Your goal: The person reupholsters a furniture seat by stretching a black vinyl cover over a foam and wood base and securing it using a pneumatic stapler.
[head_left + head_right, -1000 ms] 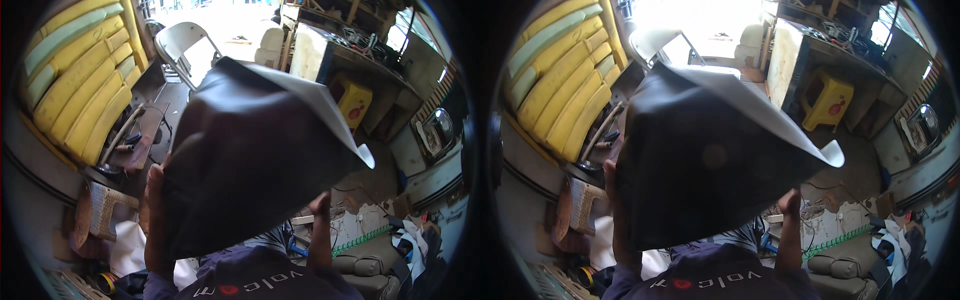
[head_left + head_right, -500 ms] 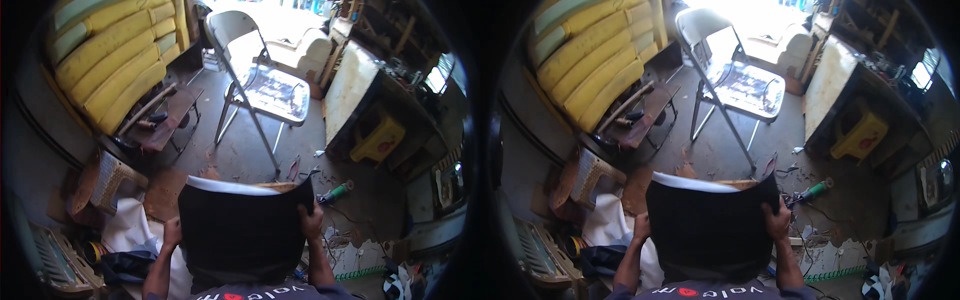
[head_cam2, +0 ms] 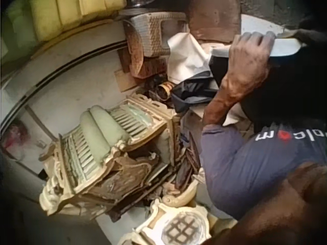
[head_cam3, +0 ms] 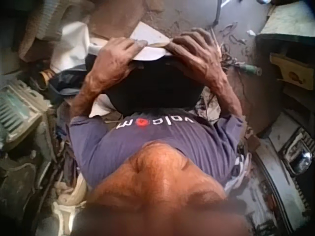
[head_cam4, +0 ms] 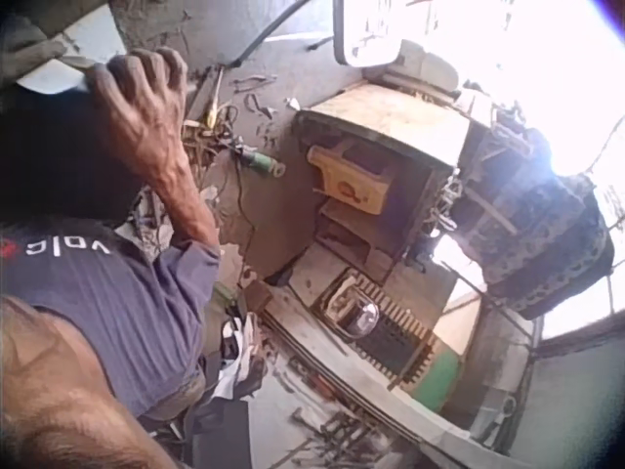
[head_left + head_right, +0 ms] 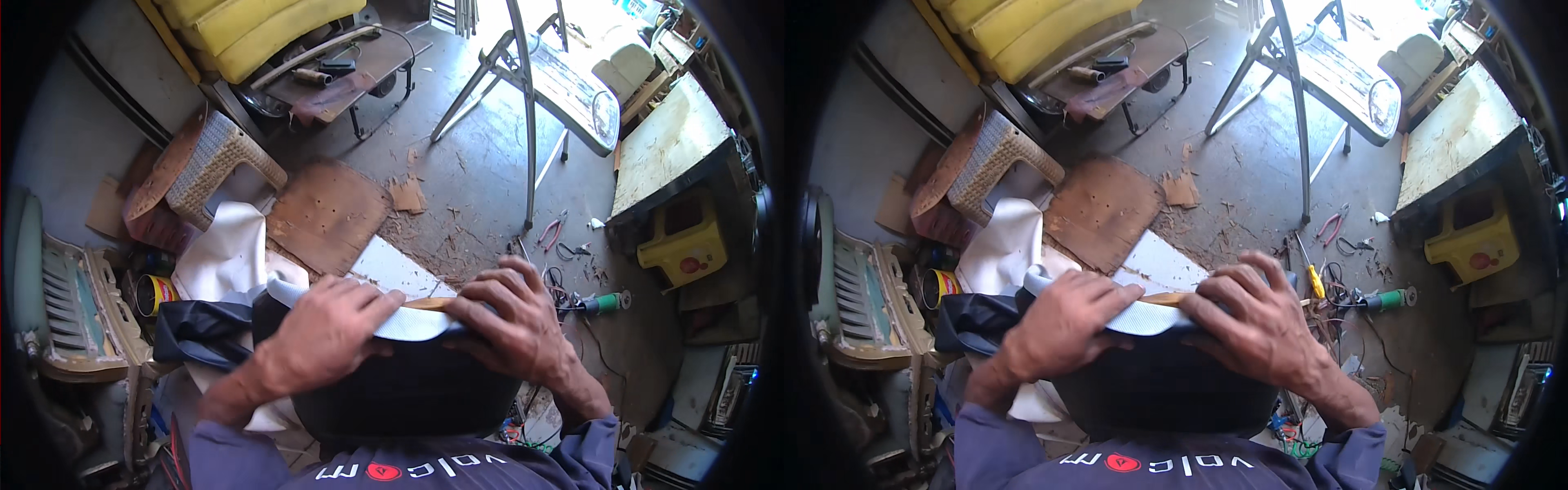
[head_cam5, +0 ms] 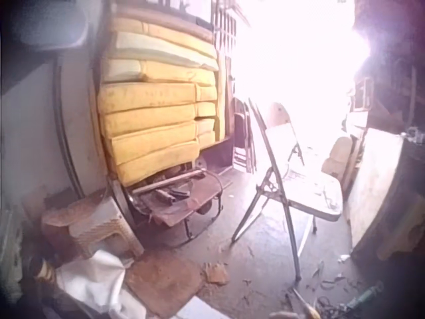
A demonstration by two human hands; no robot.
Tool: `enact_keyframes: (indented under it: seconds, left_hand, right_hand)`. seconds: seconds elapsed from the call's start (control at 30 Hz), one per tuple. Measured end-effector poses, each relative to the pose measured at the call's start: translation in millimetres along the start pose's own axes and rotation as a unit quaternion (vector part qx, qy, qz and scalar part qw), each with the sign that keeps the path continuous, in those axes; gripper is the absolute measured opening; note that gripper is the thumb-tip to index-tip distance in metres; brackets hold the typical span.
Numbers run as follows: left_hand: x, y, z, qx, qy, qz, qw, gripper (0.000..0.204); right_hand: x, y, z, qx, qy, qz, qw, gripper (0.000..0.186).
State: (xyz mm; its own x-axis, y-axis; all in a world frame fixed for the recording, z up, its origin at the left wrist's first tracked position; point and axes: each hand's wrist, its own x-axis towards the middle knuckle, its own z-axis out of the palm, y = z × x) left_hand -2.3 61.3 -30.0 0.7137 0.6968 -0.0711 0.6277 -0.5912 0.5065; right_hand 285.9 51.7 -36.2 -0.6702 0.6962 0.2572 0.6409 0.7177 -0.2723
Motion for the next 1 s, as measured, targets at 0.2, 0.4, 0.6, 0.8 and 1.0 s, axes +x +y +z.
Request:
enact_keyframes:
  seconds: [0.2, 0.4, 0.6, 0.8, 1.0]
  left_hand:
    - [-25, 4, 57, 0.124, 0.241, 0.079, 0.959, 0.040]
    - [-34, 16, 63, 0.140, 0.254, 0.125, 0.949, 0.028]
    - [-38, 31, 57, -0.091, 0.232, 0.075, 0.966, 0.023]
    - [-28, 22, 29, 0.055, 0.232, -0.118, 0.964, 0.034]
    - [-38, 14, 60, 0.146, 0.295, -0.076, 0.941, 0.041]
  right_hand:
    - [-38, -3, 16, -0.004, 0.035, -0.022, 0.999, 0.024]
    - [-45, -11, -13, -0.048, -0.028, 0.017, 0.998, 0.034]
    - [-12, -35, -18, -0.047, -0.017, 0.057, 0.997, 0.065]
    - [9, -34, 8, -0.020, 0.024, 0.158, 0.987, 0.046]
    - [5, -35, 27, -0.016, 0.078, 0.041, 0.996, 0.025]
